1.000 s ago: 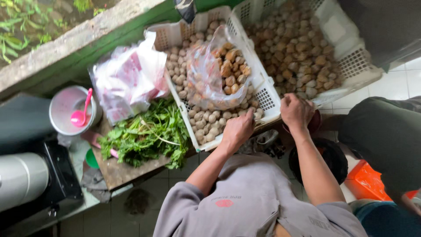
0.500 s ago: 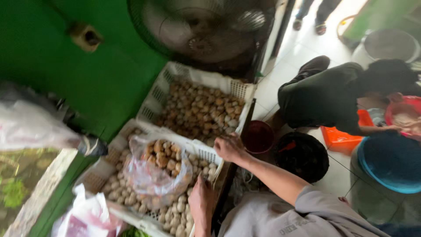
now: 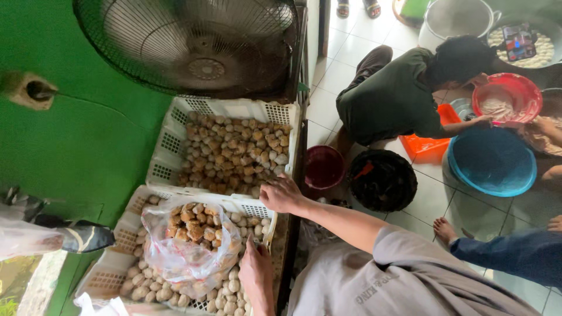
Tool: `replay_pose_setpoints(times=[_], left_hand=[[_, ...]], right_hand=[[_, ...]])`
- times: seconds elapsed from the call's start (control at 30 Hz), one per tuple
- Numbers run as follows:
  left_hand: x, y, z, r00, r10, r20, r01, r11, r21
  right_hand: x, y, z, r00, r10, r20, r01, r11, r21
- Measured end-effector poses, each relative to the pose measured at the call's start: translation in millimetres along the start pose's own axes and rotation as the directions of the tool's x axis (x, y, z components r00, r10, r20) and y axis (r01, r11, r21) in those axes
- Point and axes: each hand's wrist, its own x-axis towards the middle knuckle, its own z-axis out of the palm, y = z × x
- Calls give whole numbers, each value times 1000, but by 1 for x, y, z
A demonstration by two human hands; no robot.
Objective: The person packs round food items into a plastic bag from a white crate, then handles a bunch of green leafy vegetables. The person also briefly uses a lighter.
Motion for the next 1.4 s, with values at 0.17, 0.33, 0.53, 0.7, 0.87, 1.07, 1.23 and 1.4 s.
replay_pose_setpoints(times=[0.17,0.33,0.53,0.7,0.87,1.07,1.23,1.4], left_hand=[[-8,2,-2,993,39,-107,-45,997,-59],[-29,27,-28,986,156,-58,-166,941,-294],[-81,68,-31,734,663,149,-476,658,-584],[-76,57,-28,882,408,235,-241,820,-519],[-60,32,-42,970,185,155,-59,804,-591],[-47,-5,-63,887,334,-319,-459,716,-527],[-25,-71,-111,851,221,-477,-455,763,-459],[10,-100,-143,861,29,-508,-289,850,-441]], right_hand=[[-1,-1,-2,992,46,115,-46,999,5],[-1,2,2,990,42,131,-43,999,0],[0,8,9,993,20,119,-21,1000,1],[-1,8,11,994,20,104,-20,1000,-4],[0,7,7,996,19,85,-18,1000,-8],[1,12,18,996,10,84,-8,1000,-16],[0,14,36,989,-77,124,87,993,-75],[0,11,38,993,-78,89,86,992,-90]])
